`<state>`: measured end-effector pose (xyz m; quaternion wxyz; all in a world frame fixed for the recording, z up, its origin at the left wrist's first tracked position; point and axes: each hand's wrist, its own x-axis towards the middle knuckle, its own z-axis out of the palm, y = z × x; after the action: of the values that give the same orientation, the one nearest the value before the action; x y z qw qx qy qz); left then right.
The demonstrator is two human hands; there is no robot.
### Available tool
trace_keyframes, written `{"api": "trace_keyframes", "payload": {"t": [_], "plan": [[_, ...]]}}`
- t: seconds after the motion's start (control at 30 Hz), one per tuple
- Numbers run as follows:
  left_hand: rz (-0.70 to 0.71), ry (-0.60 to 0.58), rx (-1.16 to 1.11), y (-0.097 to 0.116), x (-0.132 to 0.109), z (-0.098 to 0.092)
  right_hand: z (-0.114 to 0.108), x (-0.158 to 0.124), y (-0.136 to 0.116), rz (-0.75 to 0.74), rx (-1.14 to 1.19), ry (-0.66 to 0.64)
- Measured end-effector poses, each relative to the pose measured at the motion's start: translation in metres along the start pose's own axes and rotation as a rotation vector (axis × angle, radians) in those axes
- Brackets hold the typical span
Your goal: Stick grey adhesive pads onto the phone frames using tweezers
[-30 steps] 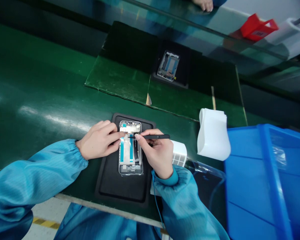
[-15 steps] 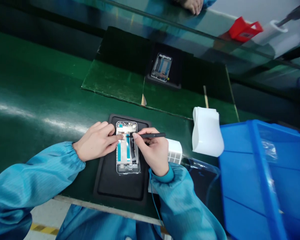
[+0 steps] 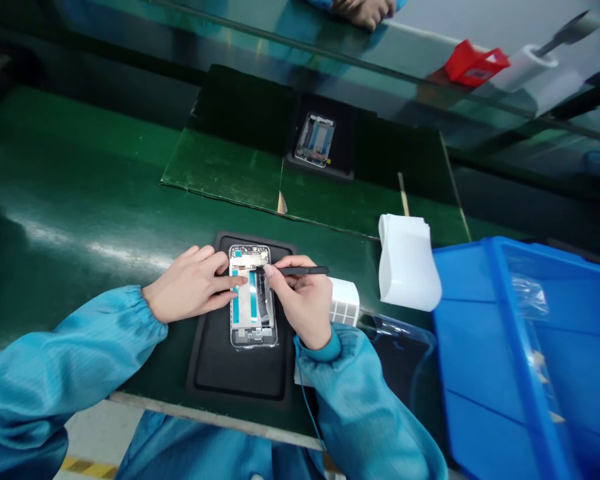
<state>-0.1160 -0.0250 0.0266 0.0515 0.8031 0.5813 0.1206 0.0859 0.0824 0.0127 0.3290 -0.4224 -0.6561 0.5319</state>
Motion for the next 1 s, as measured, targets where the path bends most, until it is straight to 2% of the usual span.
{"api": "trace_keyframes", "payload": {"t": [0.1, 0.2, 0.33, 0.47, 0.53, 0.7, 0.87, 0.93, 1.0], "plan": [[-0.022, 0.011, -0.011, 0.000, -0.001, 0.000, 0.000, 0.000, 0.000, 0.006, 0.007, 0.001], [0.028, 0.008, -0.042, -0.002, -0.001, 0.001, 0.000, 0.000, 0.001, 0.003, 0.000, 0.000], [0.023, 0.106, -0.111, -0.005, -0.003, 0.008, 0.001, 0.001, 0.003, -0.023, 0.001, 0.008], [-0.161, 0.298, -0.165, -0.008, -0.005, 0.015, 0.003, 0.003, 0.006, -0.010, 0.028, 0.002], [-0.280, 0.343, -0.148, -0.010, -0.004, 0.017, 0.004, 0.005, 0.006, -0.007, 0.065, -0.003], [-0.484, 0.254, -0.074, -0.013, 0.001, 0.020, -0.001, 0.008, -0.003, 0.021, 0.225, -0.002], [-0.594, 0.108, -0.035, -0.010, 0.003, 0.017, -0.024, 0.003, -0.018, -0.014, 0.262, 0.051], [-0.621, 0.068, 0.013, -0.021, -0.006, 0.010, -0.038, -0.001, -0.021, -0.026, 0.253, 0.055], [-0.654, -0.007, 0.091, -0.043, -0.022, -0.004, -0.052, -0.006, -0.019, -0.031, 0.235, 0.055]]}}
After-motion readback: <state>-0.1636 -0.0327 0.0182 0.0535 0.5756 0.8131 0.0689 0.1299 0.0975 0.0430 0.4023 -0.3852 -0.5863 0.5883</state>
